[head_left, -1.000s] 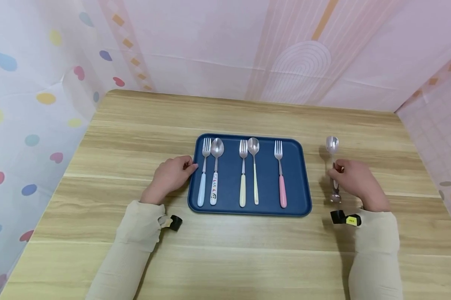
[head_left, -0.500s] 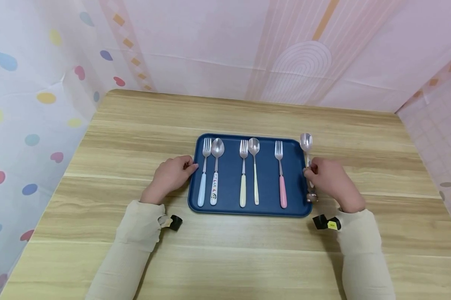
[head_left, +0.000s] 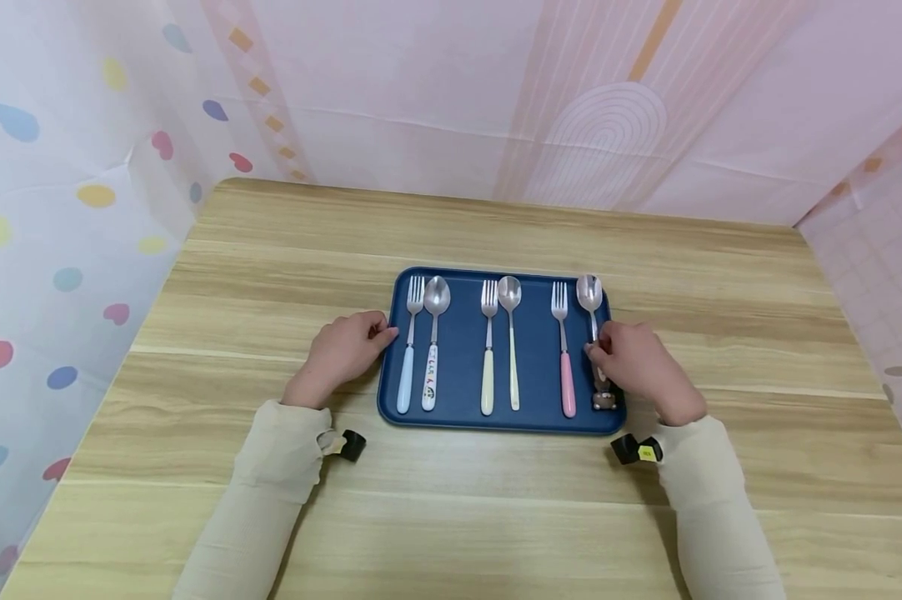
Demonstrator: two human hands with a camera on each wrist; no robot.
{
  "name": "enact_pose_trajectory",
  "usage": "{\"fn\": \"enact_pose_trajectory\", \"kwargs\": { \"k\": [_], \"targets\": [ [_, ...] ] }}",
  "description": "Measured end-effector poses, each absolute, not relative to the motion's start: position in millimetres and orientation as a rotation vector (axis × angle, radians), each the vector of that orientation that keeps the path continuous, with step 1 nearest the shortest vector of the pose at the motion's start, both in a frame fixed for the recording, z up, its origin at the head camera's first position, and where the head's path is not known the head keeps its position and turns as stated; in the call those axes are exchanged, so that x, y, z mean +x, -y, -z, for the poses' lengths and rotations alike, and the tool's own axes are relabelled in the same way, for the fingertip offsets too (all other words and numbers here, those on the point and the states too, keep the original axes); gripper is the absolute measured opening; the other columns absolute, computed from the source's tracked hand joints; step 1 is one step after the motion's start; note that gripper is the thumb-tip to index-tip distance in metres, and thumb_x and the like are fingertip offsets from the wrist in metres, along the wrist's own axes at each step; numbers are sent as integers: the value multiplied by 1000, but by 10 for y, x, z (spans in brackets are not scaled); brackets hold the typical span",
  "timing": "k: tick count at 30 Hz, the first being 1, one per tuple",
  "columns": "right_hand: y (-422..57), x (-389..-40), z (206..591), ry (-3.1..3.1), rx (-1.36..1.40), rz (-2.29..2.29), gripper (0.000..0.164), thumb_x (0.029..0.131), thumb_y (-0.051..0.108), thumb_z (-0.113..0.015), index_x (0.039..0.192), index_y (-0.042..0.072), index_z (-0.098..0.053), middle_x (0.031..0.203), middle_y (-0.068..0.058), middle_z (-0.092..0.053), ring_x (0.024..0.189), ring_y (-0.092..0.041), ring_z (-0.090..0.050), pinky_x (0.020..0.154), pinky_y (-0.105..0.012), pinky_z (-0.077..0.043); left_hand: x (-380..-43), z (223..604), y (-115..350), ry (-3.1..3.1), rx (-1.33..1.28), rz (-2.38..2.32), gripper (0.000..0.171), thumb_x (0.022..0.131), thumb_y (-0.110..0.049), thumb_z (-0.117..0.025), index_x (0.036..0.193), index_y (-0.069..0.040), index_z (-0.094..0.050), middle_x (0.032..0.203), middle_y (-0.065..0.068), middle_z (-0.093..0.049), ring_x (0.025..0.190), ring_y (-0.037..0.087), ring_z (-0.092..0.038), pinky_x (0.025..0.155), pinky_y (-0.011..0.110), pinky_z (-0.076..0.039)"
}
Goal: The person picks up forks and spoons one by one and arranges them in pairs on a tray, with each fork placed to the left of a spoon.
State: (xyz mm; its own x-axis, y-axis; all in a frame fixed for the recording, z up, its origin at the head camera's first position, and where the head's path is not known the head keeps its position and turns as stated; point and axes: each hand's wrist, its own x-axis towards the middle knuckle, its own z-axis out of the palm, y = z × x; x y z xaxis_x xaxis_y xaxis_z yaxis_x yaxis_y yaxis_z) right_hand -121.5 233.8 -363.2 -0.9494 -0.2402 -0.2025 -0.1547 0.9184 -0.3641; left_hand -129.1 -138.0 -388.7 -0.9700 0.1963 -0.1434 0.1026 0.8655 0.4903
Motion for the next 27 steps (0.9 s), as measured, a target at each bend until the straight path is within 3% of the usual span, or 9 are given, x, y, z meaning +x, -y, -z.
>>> {"fn": "enact_pose_trajectory", "kwargs": {
  "k": [27],
  "targets": [
    [-2246, -1201, 3648, -2824, -255, 513, 22, 93, 21, -52, 79, 4, -54, 61, -7, -51, 51, -17, -49, 46, -28, -40, -1302, 3867, 1370, -2850, 218, -746, 28, 94, -29, -50, 74, -11, -52, 59, 3, -47, 55, 20, -46, 51, 30, -30]
  ]
}}
